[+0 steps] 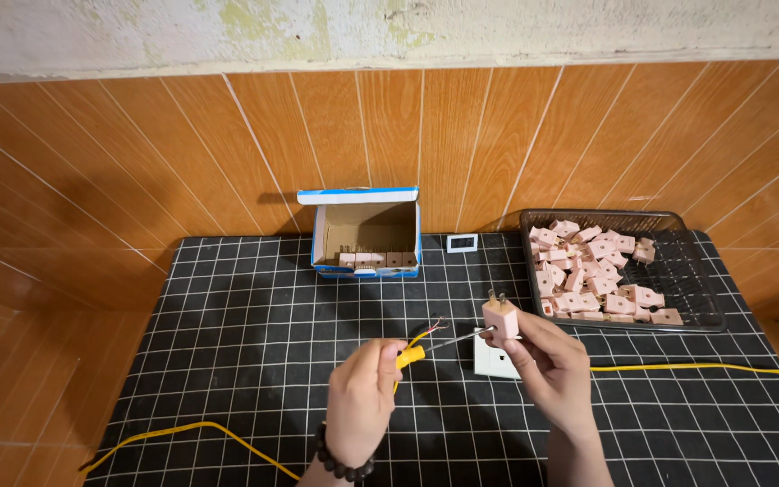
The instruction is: The person assembles a pink electrical component by inserting a yellow wire and securing it with a screwdriver. They then insert a metal pin into the component and tighten it. The person repeats this process with another component, inserting a wire and a pin, and securing them with the screwdriver.
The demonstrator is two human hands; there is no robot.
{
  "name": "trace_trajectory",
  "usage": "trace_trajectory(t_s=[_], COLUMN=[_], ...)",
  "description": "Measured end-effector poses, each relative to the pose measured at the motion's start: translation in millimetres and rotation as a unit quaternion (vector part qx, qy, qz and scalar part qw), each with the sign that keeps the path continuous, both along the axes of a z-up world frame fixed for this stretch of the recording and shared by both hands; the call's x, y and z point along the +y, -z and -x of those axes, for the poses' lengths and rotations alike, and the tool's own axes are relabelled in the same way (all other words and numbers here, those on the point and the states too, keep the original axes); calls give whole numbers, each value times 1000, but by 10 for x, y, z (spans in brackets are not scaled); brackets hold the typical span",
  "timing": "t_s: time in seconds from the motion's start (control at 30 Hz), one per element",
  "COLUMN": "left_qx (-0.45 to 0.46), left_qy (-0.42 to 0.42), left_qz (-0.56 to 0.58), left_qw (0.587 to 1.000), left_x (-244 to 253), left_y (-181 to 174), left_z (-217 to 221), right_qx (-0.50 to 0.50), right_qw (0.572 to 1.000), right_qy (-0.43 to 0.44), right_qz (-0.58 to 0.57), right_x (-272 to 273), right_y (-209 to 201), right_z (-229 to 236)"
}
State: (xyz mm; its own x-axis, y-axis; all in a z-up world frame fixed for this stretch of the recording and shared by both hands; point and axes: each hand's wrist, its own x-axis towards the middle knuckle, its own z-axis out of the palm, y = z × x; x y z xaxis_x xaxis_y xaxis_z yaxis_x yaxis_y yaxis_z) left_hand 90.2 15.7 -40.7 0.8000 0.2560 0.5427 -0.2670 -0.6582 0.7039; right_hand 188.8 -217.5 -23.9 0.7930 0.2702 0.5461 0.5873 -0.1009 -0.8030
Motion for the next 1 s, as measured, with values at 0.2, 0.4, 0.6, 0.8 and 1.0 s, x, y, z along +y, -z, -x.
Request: trace_trajectory(t_s=[0.2, 0.4, 0.6, 0.8, 1.0], left_qx=[37, -57, 24, 25, -5], left_qy=[129, 20, 125, 78, 44], left_qz=[36, -11, 48, 62, -22], left_qw=[990, 998, 991, 995, 999], left_x=[-18, -88, -47, -70, -13], left_y=[-409, -287, -337, -316, -252], left_z=[56, 38, 53, 99, 36], right_qx=[0, -9, 12, 54, 71], right_qw=[999, 998, 999, 998, 997], right_qy=[32, 7, 24, -2, -16], right_qz=[27, 54, 33, 33, 29], right_x=[-67, 25, 18, 29, 75], right_y=[100, -23, 54, -6, -35], right_z=[-78, -75, -108, -84, -52])
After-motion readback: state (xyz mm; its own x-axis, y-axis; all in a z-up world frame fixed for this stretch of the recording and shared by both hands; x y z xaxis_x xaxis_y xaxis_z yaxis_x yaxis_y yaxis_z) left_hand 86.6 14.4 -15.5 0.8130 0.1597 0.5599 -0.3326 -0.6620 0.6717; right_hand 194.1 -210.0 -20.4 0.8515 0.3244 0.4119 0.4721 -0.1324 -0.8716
